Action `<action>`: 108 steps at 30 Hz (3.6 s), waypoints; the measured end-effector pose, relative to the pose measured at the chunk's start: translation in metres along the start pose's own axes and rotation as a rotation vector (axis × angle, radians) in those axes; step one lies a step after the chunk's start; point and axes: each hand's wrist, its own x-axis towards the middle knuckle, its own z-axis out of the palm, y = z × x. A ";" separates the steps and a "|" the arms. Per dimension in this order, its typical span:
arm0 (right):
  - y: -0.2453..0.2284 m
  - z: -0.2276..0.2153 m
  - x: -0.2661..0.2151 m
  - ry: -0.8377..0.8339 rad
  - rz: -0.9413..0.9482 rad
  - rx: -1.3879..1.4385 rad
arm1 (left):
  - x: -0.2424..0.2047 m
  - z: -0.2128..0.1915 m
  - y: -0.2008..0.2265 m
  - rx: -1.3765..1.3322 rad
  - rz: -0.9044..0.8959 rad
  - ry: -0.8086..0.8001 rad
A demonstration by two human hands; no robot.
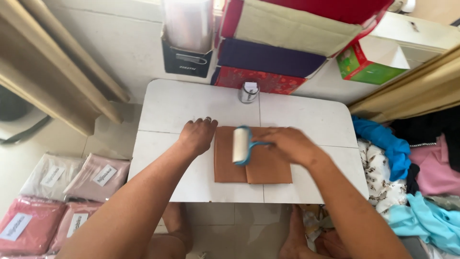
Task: Using a lint roller to remove debris from a piece of brown fabric on a table, including folding and repositioning the fabric to clean all sides.
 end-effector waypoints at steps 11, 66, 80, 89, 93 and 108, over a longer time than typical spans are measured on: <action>0.003 0.029 0.063 0.077 -0.075 0.087 | -0.011 -0.023 0.006 0.011 -0.051 0.003; 0.037 0.174 0.051 0.517 0.133 0.084 | -0.001 0.070 0.132 -0.653 -0.882 0.145; 0.064 0.161 0.044 0.629 0.056 0.694 | -0.014 -0.031 0.224 -0.832 -0.708 0.213; 0.092 0.124 0.035 0.595 0.071 0.986 | -0.006 0.003 0.271 -0.657 -0.542 0.088; 0.085 0.121 0.044 0.592 0.219 0.553 | -0.020 0.012 0.285 -0.586 -0.503 0.157; 0.087 0.113 0.036 0.593 0.211 0.854 | -0.045 0.058 0.282 -0.036 -0.101 0.580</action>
